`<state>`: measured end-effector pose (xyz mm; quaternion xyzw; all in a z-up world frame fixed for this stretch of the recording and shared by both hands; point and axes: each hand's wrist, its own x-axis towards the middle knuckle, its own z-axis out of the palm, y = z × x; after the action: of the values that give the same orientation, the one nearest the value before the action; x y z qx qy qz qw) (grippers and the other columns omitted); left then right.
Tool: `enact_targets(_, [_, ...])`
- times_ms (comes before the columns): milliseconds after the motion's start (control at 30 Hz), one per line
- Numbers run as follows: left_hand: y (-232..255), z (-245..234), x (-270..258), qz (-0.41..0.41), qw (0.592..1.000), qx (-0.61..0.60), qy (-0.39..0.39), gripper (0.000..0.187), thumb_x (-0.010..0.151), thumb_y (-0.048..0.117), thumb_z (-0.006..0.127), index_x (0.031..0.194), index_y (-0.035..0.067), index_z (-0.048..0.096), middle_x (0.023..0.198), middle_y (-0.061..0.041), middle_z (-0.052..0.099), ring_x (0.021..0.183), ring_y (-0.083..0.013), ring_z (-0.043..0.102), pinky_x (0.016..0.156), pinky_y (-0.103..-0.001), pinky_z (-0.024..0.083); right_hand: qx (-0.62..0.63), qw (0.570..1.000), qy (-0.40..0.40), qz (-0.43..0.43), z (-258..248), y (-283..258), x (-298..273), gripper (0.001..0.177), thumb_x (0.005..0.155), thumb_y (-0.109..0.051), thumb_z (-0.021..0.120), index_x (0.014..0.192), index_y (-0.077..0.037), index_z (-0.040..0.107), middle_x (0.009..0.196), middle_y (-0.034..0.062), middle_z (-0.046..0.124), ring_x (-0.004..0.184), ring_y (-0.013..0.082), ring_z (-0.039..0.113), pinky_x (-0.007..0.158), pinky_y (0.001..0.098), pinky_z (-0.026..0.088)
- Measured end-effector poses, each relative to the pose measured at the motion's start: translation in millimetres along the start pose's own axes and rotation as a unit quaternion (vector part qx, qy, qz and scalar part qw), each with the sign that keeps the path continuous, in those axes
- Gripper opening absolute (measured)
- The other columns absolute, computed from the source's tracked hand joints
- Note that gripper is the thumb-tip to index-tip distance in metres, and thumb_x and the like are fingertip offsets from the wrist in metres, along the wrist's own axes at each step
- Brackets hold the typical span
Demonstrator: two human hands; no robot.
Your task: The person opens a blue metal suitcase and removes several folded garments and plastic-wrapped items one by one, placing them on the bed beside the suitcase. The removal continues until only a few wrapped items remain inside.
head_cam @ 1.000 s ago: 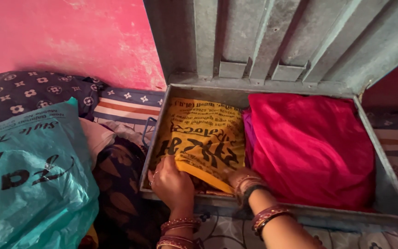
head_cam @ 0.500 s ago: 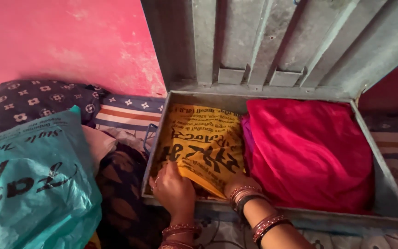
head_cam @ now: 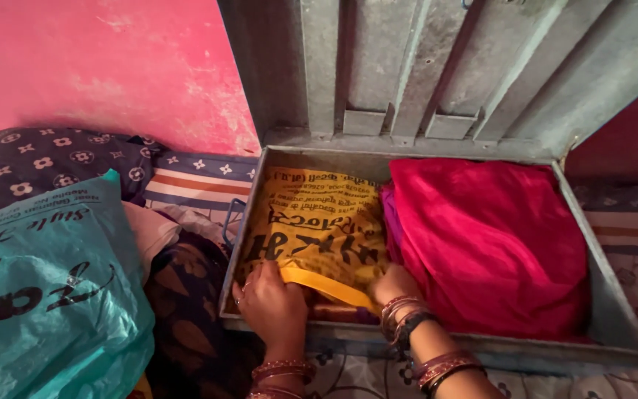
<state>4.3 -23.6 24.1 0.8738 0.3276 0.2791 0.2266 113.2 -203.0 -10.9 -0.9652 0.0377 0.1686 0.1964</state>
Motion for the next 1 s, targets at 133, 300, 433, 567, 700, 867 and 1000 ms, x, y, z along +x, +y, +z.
enact_targets(133, [6, -9, 1, 0.041, 0.997, -0.045, 0.043, 0.018, 0.072, 0.011, 0.063, 0.086, 0.006, 0.072, 0.092, -0.012, 0.073, 0.095, -0.0355, 0.067, 0.110, -0.059, 0.036, 0.197, 0.970, 0.136, -0.035, 19, 19, 41, 0.029, 0.088, -0.022, 0.071, 0.116, -0.011, 0.075, 0.104, 0.0191, 0.076, 0.094, 0.0291, 0.072, 0.086, 0.0409, 0.056])
enact_targets(300, [3, -24, -3, 0.088, 0.993, -0.075, 0.024, 0.031, 0.080, 0.036, 0.070, 0.091, 0.007, 0.073, 0.094, -0.014, 0.073, 0.094, -0.0368, 0.067, 0.114, -0.060, 0.034, 0.412, 0.867, 0.241, -0.145, -17, -16, 47, 0.025, 0.089, -0.009, 0.064, 0.110, -0.004, 0.076, 0.098, 0.0151, 0.079, 0.087, 0.0222, 0.072, 0.079, 0.0355, 0.055])
enact_targets(433, [-6, -26, -4, 0.197, 0.964, -0.176, 0.035, 0.056, 0.085, 0.046, 0.067, 0.120, 0.002, 0.067, 0.104, -0.018, 0.074, 0.098, -0.0381, 0.069, 0.107, -0.059, 0.040, 0.605, 0.777, 0.124, -0.121, -50, -60, 24, 0.023, 0.096, -0.011, 0.064, 0.114, 0.002, 0.069, 0.098, 0.0099, 0.074, 0.085, 0.0188, 0.069, 0.074, 0.0321, 0.056])
enact_targets(567, [-4, -39, -5, 0.211, 0.956, -0.204, 0.017, 0.072, 0.083, 0.051, 0.070, 0.130, -0.002, 0.059, 0.107, -0.024, 0.071, 0.102, -0.0425, 0.068, 0.095, -0.049, 0.050, 0.678, 0.710, 0.071, -0.176, -43, -60, 45, 0.027, 0.093, 0.000, 0.055, 0.115, 0.004, 0.071, 0.100, 0.0093, 0.075, 0.086, 0.0184, 0.071, 0.077, 0.0294, 0.056])
enact_targets(700, [-1, -59, -3, 0.255, 0.930, -0.265, -0.002, 0.090, 0.072, 0.055, 0.079, 0.134, -0.006, 0.054, 0.111, -0.024, 0.071, 0.100, -0.0412, 0.069, 0.087, -0.046, 0.053, 0.706, 0.683, 0.029, -0.184, -33, -52, 57, 0.028, 0.094, 0.001, 0.051, 0.115, 0.004, 0.070, 0.099, 0.0107, 0.074, 0.084, 0.0201, 0.070, 0.074, 0.0317, 0.057])
enact_targets(867, [2, -52, -3, 0.270, 0.945, -0.186, -0.017, 0.091, 0.062, 0.052, 0.088, 0.128, -0.003, 0.057, 0.105, -0.023, 0.072, 0.093, -0.0419, 0.069, 0.076, -0.049, 0.054, 0.739, 0.668, -0.002, -0.087, -28, -35, 65, 0.026, 0.094, -0.012, 0.057, 0.110, 0.005, 0.069, 0.096, 0.0134, 0.073, 0.084, 0.0270, 0.071, 0.074, 0.0405, 0.058])
enact_targets(1000, [-3, -38, 2, 0.178, 0.966, -0.141, -0.124, 0.072, 0.055, 0.046, 0.090, 0.112, 0.008, 0.068, 0.085, -0.018, 0.074, 0.084, -0.0399, 0.070, 0.075, -0.048, 0.054, 0.704, 0.703, -0.088, 0.051, -57, -32, 11, 0.043, 0.092, -0.036, 0.062, 0.118, -0.002, 0.069, 0.104, 0.0124, 0.075, 0.090, 0.0261, 0.071, 0.080, 0.0424, 0.058])
